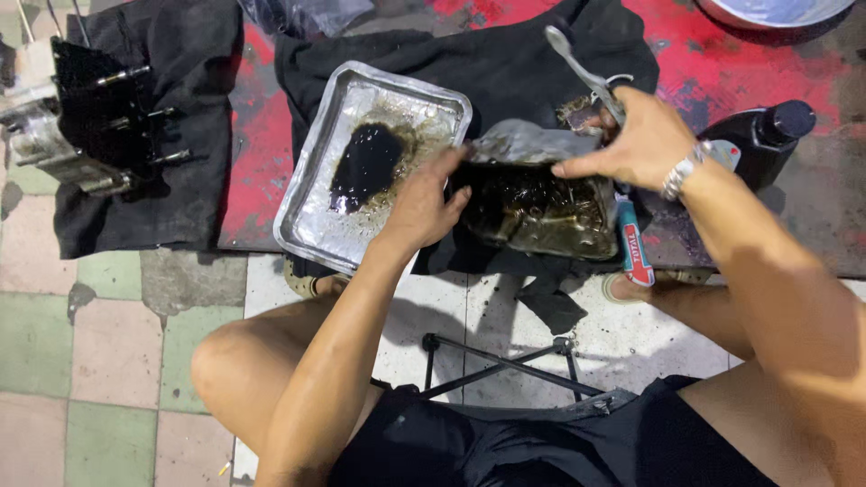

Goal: The person scrubs the interior of a greasy engine casing with a toothbrush, removing dark sludge into a metal tray. They then pick up a separate engine component, scrub it with the toothbrush, and place it into the tray.

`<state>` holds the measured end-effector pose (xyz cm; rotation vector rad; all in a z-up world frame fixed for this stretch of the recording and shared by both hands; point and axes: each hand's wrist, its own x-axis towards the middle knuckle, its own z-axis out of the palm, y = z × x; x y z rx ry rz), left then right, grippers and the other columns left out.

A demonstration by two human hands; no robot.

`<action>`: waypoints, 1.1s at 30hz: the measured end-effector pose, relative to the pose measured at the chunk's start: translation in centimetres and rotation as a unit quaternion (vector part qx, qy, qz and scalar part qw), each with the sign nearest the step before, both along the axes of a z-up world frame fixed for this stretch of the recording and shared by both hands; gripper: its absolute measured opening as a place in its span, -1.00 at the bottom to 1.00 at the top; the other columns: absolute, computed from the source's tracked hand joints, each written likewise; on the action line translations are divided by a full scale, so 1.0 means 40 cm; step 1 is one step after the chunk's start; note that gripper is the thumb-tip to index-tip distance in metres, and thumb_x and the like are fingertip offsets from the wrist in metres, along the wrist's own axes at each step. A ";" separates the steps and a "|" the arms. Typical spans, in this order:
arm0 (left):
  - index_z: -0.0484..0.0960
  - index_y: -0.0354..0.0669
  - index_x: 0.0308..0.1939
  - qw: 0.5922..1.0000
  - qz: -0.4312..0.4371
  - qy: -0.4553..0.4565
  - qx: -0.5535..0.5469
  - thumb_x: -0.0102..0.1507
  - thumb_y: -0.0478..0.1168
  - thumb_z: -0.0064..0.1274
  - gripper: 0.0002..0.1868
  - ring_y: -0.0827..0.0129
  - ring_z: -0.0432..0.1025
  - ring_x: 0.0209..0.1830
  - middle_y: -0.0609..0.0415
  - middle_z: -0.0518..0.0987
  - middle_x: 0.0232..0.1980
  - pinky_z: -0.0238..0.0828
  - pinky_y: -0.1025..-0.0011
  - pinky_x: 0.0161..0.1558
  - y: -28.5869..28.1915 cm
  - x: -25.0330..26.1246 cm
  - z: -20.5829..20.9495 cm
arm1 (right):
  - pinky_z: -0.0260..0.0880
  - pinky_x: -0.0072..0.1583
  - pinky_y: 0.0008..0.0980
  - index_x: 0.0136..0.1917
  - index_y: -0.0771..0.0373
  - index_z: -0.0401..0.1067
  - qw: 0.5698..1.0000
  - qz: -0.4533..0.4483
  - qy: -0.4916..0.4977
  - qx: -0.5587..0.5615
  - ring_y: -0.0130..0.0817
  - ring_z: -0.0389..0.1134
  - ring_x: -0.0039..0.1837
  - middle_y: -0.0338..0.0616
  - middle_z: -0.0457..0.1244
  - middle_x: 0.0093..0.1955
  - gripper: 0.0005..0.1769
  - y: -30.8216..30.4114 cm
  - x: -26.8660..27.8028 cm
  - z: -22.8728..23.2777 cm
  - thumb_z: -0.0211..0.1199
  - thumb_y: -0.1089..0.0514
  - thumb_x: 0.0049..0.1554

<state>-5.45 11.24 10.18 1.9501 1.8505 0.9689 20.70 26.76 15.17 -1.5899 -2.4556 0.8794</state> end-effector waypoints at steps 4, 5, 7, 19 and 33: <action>0.63 -0.13 0.18 0.995 0.011 -0.042 -0.092 0.26 -0.26 0.14 -0.61 -0.12 0.54 -0.01 -0.21 0.64 0.01 0.48 0.10 0.02 -0.003 0.005 -0.061 | 0.41 0.07 -0.11 -0.06 0.37 0.48 0.995 0.090 -0.027 0.041 0.02 0.43 -0.03 0.12 0.39 -0.08 -0.03 0.074 -0.075 -0.016 0.60 -0.48 -0.41; 0.66 -0.10 0.15 0.994 0.023 -0.045 -0.100 0.27 -0.26 0.13 -0.65 -0.10 0.56 -0.05 -0.19 0.67 -0.03 0.49 0.12 -0.01 -0.012 0.003 -0.075 | 0.41 0.06 -0.10 -0.06 0.38 0.47 0.993 0.106 -0.017 0.052 0.03 0.43 -0.03 0.14 0.39 -0.08 -0.01 0.090 -0.092 -0.018 0.60 -0.50 -0.39; 0.69 -0.10 0.11 0.990 0.047 -0.044 -0.124 0.23 -0.26 0.15 -0.66 -0.13 0.55 -0.15 -0.23 0.64 -0.12 0.48 0.10 -0.09 -0.021 -0.006 -0.093 | 0.42 0.05 -0.09 -0.05 0.41 0.46 0.988 0.137 0.006 0.075 0.07 0.43 -0.02 0.18 0.37 -0.07 0.04 0.104 -0.122 -0.019 0.59 -0.56 -0.34; 0.65 -0.19 0.16 0.991 0.029 0.000 -0.129 0.26 -0.26 0.11 -0.63 -0.16 0.54 -0.30 -0.32 0.62 -0.26 0.47 0.06 -0.14 -0.036 -0.041 -0.150 | 0.30 -0.13 -0.47 0.16 0.28 0.56 0.803 -0.224 0.460 -0.306 -0.53 0.26 -0.13 -0.32 0.31 -0.11 -0.63 -0.053 0.129 -0.194 0.32 -0.06 0.30; 0.68 -0.26 0.12 0.919 0.097 -0.297 -0.240 0.27 -0.09 0.17 -0.59 0.29 0.64 -0.28 -0.03 0.73 -0.23 0.63 0.35 -0.20 -0.090 0.083 -0.246 | 0.27 0.45 -0.42 0.54 0.40 0.25 0.885 0.040 0.434 -0.166 -0.38 0.27 0.46 -0.01 0.25 0.47 -0.11 0.002 0.016 -0.106 0.54 0.19 0.03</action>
